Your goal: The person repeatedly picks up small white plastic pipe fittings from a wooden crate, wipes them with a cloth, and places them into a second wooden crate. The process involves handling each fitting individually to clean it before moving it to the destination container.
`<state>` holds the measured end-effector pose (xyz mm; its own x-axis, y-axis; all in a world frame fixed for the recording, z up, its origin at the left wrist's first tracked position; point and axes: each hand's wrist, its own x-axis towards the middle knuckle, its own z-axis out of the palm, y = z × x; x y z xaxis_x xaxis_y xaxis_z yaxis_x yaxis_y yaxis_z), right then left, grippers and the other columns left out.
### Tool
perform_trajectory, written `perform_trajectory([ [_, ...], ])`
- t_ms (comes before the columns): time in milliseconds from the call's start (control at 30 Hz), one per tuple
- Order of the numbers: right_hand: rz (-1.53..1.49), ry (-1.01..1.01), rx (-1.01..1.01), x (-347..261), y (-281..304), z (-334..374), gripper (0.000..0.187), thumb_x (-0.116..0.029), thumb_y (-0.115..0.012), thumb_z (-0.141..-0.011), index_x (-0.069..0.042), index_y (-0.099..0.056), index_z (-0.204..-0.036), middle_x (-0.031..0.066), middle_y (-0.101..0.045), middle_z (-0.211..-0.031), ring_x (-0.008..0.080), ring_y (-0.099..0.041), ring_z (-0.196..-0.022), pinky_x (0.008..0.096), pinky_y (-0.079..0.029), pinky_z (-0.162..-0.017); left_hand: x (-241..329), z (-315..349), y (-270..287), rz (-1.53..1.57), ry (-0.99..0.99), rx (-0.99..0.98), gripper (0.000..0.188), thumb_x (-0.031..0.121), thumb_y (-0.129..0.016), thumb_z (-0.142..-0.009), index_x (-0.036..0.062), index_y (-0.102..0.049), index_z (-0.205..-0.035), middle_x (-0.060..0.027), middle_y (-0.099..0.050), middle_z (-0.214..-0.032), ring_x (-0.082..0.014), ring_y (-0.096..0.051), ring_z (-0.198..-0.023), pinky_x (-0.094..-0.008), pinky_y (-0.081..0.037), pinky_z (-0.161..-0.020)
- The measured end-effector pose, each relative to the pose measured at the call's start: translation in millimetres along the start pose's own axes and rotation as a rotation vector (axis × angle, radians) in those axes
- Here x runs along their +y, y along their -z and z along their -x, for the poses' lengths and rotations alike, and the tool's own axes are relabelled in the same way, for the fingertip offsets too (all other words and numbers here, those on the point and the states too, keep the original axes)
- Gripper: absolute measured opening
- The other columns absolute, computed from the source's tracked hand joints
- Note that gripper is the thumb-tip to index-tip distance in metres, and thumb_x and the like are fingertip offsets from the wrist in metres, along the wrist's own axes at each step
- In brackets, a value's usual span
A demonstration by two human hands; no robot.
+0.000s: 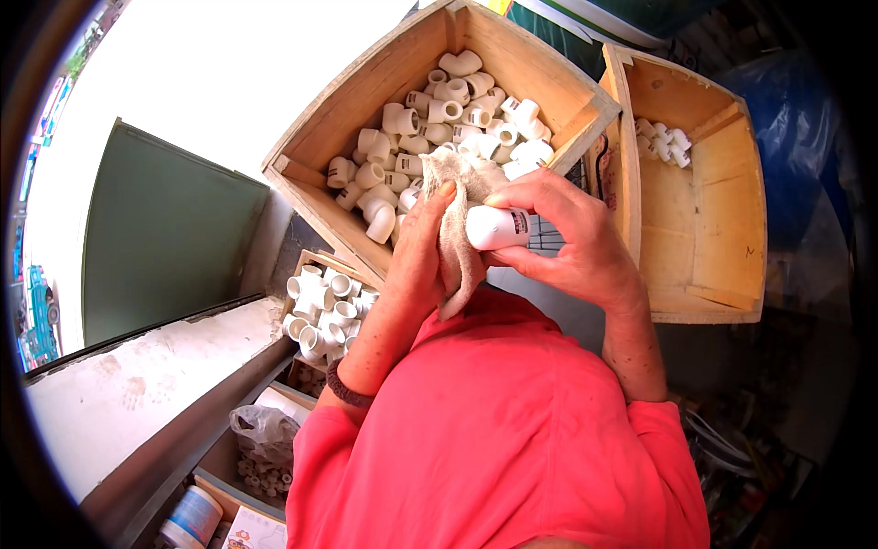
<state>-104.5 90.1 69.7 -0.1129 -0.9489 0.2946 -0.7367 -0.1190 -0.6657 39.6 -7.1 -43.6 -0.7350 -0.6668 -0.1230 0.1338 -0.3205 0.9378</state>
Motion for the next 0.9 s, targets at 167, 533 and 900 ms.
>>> perform_trajectory([
  [167,0.006,-0.050,0.079,2.4,4.5,-2.1,0.033,-0.008,-0.075,-0.067,-0.007,-0.060,-0.097,0.0092,-0.060,-0.090,0.0262,-0.062,-0.081,0.0324,-0.052,-0.071,29.5,-0.6,-12.1,0.509,0.180,-0.043,0.049,0.043,-0.044,-0.095,-0.0011,-0.052,-0.114,-0.0137,-0.064,-0.091,-0.0200,-0.064,-0.074,-0.0311,-0.052,-0.061],
  [533,0.163,-0.053,0.036,-0.5,4.6,-5.4,0.029,-0.007,-0.071,-0.066,-0.007,-0.059,-0.093,0.0084,-0.058,-0.085,0.0279,-0.061,-0.078,0.0362,-0.051,-0.067,29.9,3.7,-28.5,0.450,0.005,-0.039,0.028,0.019,-0.051,-0.097,0.0026,-0.054,-0.120,-0.0022,-0.061,-0.102,-0.0082,-0.057,-0.090,-0.0233,-0.048,-0.075],
  [900,-0.080,0.005,-0.006,10.5,4.7,-8.6,0.039,-0.001,-0.073,-0.065,-0.007,-0.062,-0.102,0.0076,-0.060,-0.097,0.0231,-0.060,-0.084,0.0315,-0.051,-0.072,34.0,-11.7,-14.1,0.856,0.413,-0.115,0.038,0.035,-0.044,-0.096,0.0042,-0.053,-0.116,-0.0135,-0.063,-0.104,-0.0256,-0.065,-0.088,-0.0373,-0.056,-0.066],
])
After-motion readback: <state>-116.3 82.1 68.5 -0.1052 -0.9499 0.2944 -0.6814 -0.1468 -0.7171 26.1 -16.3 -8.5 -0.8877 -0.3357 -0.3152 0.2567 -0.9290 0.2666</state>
